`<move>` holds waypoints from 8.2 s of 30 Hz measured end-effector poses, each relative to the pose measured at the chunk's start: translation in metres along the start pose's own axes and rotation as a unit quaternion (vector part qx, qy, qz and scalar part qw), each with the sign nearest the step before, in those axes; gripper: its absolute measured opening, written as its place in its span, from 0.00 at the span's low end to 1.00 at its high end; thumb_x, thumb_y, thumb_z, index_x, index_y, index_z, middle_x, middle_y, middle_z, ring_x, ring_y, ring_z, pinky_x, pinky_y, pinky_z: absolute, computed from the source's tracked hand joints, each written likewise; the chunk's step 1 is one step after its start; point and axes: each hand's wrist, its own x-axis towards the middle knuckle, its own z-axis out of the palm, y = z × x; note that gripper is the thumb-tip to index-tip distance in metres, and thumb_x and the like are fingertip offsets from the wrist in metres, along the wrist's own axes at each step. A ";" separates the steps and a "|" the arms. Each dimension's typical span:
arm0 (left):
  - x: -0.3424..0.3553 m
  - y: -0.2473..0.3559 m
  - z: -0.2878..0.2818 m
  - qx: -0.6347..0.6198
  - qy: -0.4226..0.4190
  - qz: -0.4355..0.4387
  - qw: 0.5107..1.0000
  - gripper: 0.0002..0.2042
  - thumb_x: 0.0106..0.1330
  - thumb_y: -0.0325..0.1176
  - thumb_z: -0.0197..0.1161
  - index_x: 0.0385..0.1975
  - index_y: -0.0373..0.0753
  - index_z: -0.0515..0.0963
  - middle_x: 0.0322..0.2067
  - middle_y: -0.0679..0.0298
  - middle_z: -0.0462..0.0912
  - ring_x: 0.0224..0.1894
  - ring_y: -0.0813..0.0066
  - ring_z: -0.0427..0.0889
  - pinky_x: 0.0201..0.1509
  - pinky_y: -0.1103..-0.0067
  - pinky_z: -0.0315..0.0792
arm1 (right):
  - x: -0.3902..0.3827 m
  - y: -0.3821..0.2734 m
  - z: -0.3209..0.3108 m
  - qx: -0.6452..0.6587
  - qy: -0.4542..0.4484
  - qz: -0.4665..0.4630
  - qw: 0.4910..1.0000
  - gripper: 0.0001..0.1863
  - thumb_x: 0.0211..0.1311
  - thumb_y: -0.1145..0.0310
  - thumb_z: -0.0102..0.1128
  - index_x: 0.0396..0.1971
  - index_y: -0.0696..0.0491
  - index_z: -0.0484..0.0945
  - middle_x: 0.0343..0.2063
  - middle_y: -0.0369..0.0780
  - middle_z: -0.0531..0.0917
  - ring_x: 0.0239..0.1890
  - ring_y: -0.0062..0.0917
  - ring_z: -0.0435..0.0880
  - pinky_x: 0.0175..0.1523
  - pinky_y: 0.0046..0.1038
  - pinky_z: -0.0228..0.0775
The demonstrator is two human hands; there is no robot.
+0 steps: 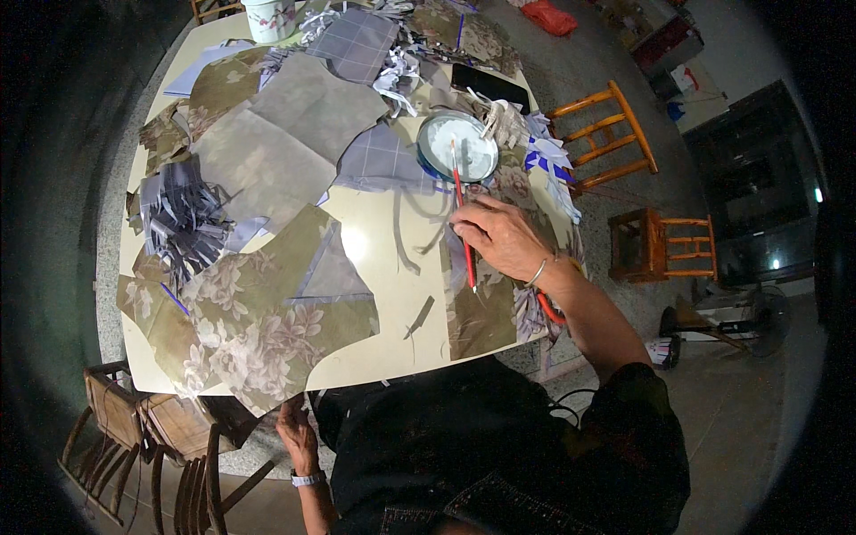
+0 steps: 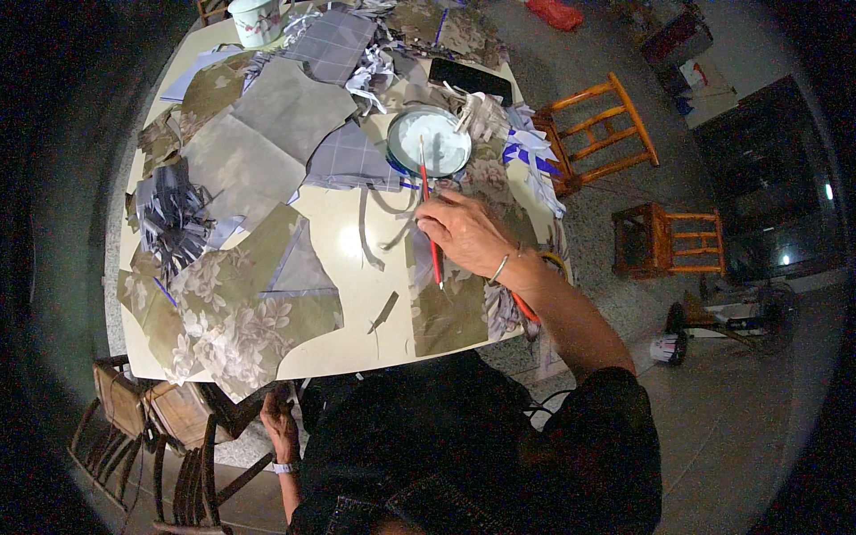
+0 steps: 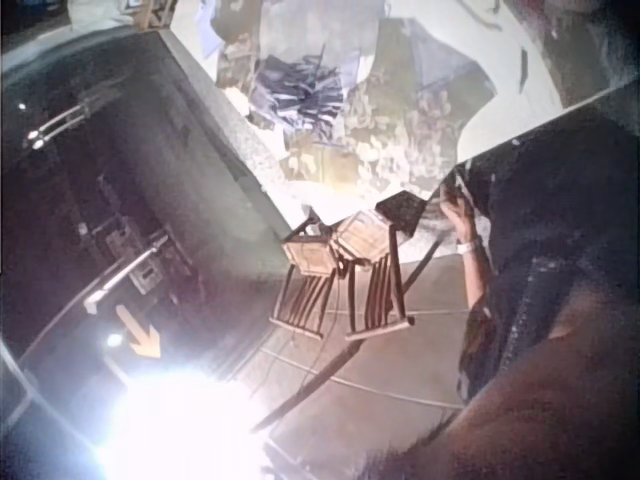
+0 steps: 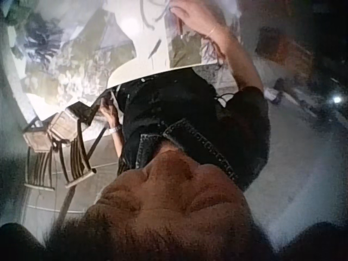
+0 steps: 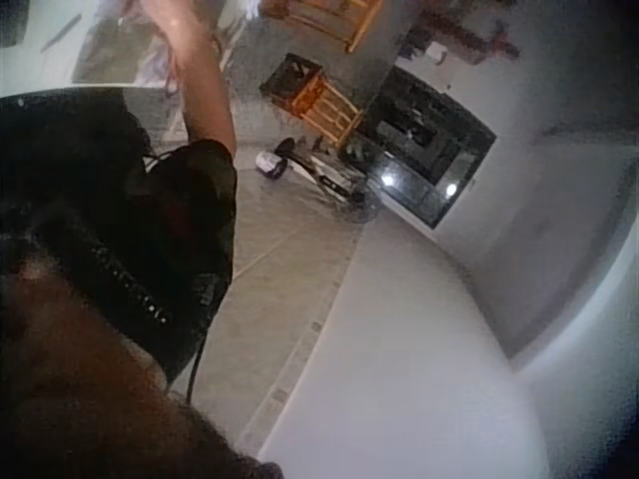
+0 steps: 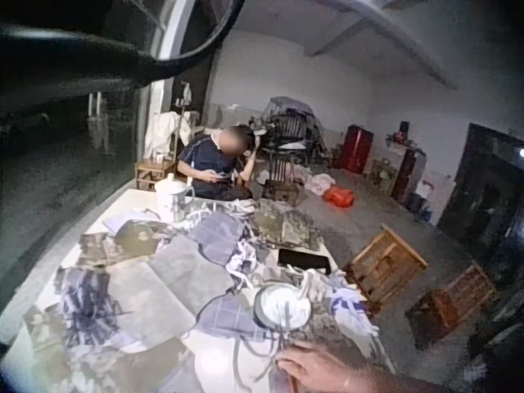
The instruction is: The person cuts floral patterned fabric using scissors and applies glue to the edges with a brush.
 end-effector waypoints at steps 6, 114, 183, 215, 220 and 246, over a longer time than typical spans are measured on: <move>0.007 0.042 0.010 0.002 0.006 -0.060 0.998 0.12 0.71 0.26 0.55 0.47 0.23 0.78 0.44 0.53 0.86 0.44 0.69 0.82 0.51 0.75 0.74 | 0.002 0.019 -0.016 -0.023 0.055 -0.004 0.998 0.06 0.58 0.73 0.64 0.34 0.56 0.78 0.29 0.44 0.79 0.31 0.39 0.80 0.37 0.35 0.72; 0.037 0.240 0.134 -0.370 -0.344 -0.217 0.835 0.18 0.77 0.39 0.51 0.50 0.25 0.72 0.41 0.43 0.83 0.41 0.55 0.86 0.49 0.64 0.83 | -0.011 -0.060 -0.027 0.240 -0.296 0.060 0.923 0.03 0.57 0.74 0.61 0.28 0.57 0.76 0.22 0.29 0.75 0.25 0.11 0.69 0.30 0.18 0.60; 0.113 0.232 0.064 0.330 -0.172 0.379 0.847 0.07 0.59 0.24 0.66 0.35 0.36 0.76 0.58 0.57 0.77 0.68 0.56 0.68 0.74 0.55 0.55 | 0.020 0.042 -0.027 0.159 0.162 -0.020 0.974 0.12 0.77 0.70 0.43 0.47 0.61 0.73 0.45 0.44 0.81 0.47 0.27 0.84 0.53 0.28 0.77; 0.057 0.218 0.130 0.342 -0.159 0.579 0.723 0.20 0.50 0.30 0.65 0.46 0.36 0.81 0.43 0.60 0.80 0.45 0.64 0.79 0.48 0.66 0.72 | -0.016 -0.048 -0.021 0.539 0.077 -0.030 0.839 0.12 0.77 0.67 0.43 0.45 0.61 0.71 0.41 0.52 0.82 0.36 0.30 0.83 0.45 0.33 0.78; 0.059 0.227 0.125 0.269 -0.146 0.481 0.822 0.16 0.52 0.24 0.69 0.43 0.38 0.83 0.38 0.61 0.82 0.38 0.65 0.81 0.43 0.71 0.75 | -0.033 -0.043 -0.012 0.561 0.075 -0.003 0.825 0.10 0.77 0.71 0.44 0.45 0.61 0.72 0.43 0.50 0.81 0.36 0.29 0.84 0.44 0.31 0.79; 0.067 0.225 0.120 0.366 -0.187 0.557 0.722 0.18 0.49 0.30 0.65 0.43 0.41 0.82 0.37 0.65 0.79 0.42 0.67 0.80 0.50 0.66 0.72 | 0.003 -0.028 0.050 -0.149 0.048 -0.382 0.911 0.10 0.52 0.68 0.60 0.33 0.54 0.81 0.34 0.34 0.75 0.40 0.27 0.74 0.46 0.34 0.66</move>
